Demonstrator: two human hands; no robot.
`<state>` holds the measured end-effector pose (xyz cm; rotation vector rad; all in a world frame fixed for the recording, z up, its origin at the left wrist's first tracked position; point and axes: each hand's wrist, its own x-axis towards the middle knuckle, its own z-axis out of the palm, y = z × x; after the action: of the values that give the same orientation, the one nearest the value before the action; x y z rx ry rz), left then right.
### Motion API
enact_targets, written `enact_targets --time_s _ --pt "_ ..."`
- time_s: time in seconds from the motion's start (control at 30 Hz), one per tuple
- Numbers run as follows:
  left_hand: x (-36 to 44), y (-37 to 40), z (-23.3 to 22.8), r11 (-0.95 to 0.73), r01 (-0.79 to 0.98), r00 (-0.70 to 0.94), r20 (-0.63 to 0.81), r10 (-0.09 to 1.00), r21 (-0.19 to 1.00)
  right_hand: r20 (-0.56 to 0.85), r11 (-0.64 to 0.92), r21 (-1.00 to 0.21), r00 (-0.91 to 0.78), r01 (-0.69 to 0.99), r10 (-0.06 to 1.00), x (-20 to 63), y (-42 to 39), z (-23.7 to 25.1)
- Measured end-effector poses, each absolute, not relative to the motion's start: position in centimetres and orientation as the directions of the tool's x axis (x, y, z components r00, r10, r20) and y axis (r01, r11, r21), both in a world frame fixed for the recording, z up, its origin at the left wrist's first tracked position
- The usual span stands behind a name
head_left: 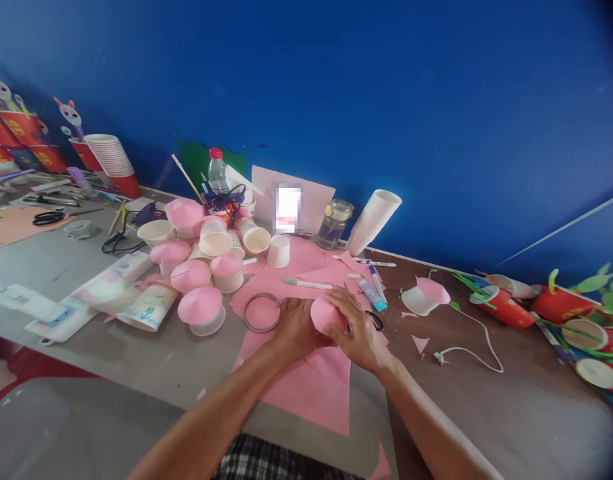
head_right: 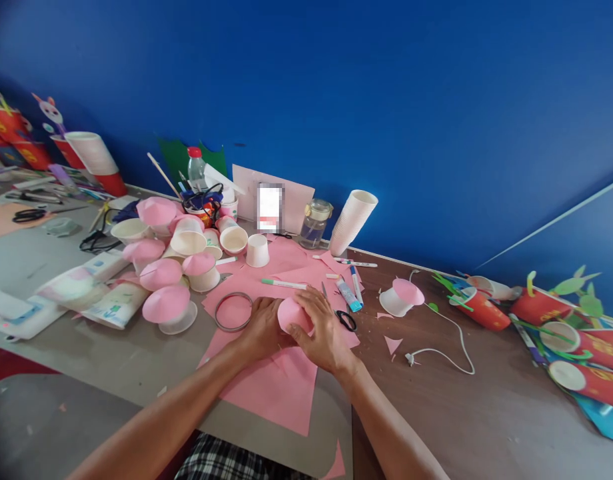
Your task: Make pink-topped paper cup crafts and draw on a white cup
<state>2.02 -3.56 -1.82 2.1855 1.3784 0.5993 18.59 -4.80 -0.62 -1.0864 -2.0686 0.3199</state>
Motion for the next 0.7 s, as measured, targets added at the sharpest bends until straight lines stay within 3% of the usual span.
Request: enact_targets --time_s 0.7 --pt "2.17 -3.66 -1.96 -0.414 0.703 0.423 0.127 0.897 0.579 0.529 0.584 -0.456 -0.323 0.672 0.785 17.52 -5.02 -0.72"
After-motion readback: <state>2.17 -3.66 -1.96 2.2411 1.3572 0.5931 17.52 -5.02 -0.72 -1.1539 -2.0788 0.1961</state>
